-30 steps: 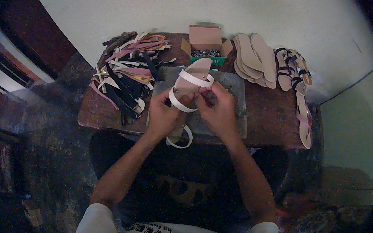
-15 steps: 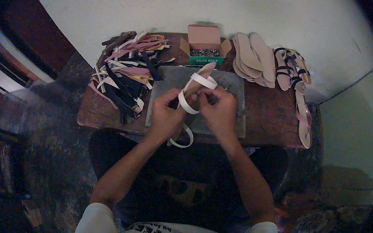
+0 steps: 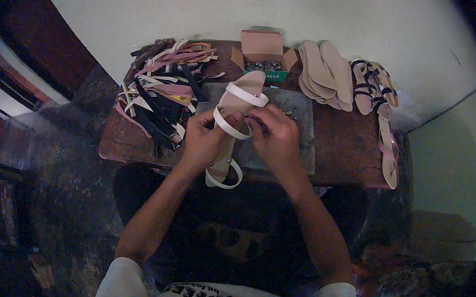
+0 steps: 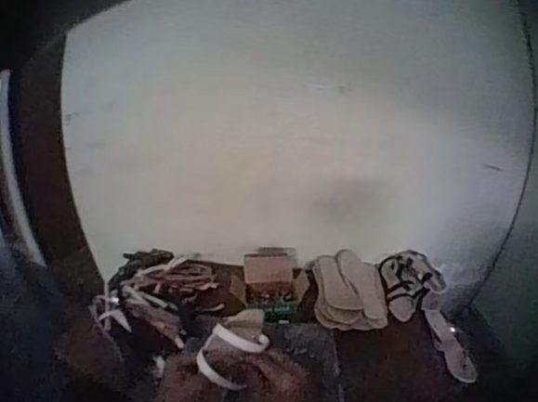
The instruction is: The person assembles a beige sandal by attaching white straps to the sole using small metal fasteners. They position the straps, insert the fasteners, and press them into place to secure the components.
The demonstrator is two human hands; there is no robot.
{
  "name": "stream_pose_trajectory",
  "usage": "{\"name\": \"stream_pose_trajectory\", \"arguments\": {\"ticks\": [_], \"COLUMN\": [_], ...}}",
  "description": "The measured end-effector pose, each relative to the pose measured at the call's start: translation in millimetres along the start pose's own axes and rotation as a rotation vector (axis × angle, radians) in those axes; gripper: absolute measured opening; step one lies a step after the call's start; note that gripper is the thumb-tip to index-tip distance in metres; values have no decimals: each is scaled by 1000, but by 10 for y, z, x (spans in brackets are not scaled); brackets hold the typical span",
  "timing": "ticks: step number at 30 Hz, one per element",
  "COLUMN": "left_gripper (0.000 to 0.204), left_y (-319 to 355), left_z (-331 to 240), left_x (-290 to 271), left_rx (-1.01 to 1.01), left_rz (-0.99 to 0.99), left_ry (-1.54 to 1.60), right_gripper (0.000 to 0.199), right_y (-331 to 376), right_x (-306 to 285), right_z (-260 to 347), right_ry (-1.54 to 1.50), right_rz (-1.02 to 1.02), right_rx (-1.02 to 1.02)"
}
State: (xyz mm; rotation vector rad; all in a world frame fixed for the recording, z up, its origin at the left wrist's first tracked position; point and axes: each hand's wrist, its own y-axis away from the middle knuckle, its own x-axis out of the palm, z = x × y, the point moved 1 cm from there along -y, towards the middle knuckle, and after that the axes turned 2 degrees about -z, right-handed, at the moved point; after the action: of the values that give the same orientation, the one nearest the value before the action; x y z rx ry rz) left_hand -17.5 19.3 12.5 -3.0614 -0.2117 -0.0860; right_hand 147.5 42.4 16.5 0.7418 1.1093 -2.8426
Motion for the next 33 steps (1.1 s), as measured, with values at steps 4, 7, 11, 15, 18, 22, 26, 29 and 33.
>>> {"name": "stream_pose_trajectory", "arguments": {"ticks": [4,7,11,15,18,22,26,29,33], "left_gripper": [25,27,29,28,27,26,28,29,28], "left_y": [33,39,24,3,4,-52,-77,-92,-90], "left_z": [-57,-108,-100,-27,-15,-55,-30,49,37], "left_x": [-16,-17,-28,-1,13,-8,-84,-119,-133], "left_rx": [-41,-76,-96,-116,-138,-165,-233,-277,-254], "left_rz": [48,88,106,135,124,53,63,92,109], "left_ry": [-33,-70,-101,-75,-21,-33,-60,-31,-96], "right_gripper": [17,18,17,20,19,15,15,15,16], "right_y": [-47,-69,-88,-63,-70,-83,-41,-34,-27], "right_x": [-44,-130,-178,-127,-142,-100,-135,-154,-145], "right_z": [-36,-11,-27,-87,-47,6,-47,-40,-65], "right_ry": [-20,-109,-80,3,35,1,104,133,152], "right_rz": [19,166,251,193,164,39,159,187,242], "right_rx": [-80,40,51,-13,-33,-123,-231,-271,-216]}}
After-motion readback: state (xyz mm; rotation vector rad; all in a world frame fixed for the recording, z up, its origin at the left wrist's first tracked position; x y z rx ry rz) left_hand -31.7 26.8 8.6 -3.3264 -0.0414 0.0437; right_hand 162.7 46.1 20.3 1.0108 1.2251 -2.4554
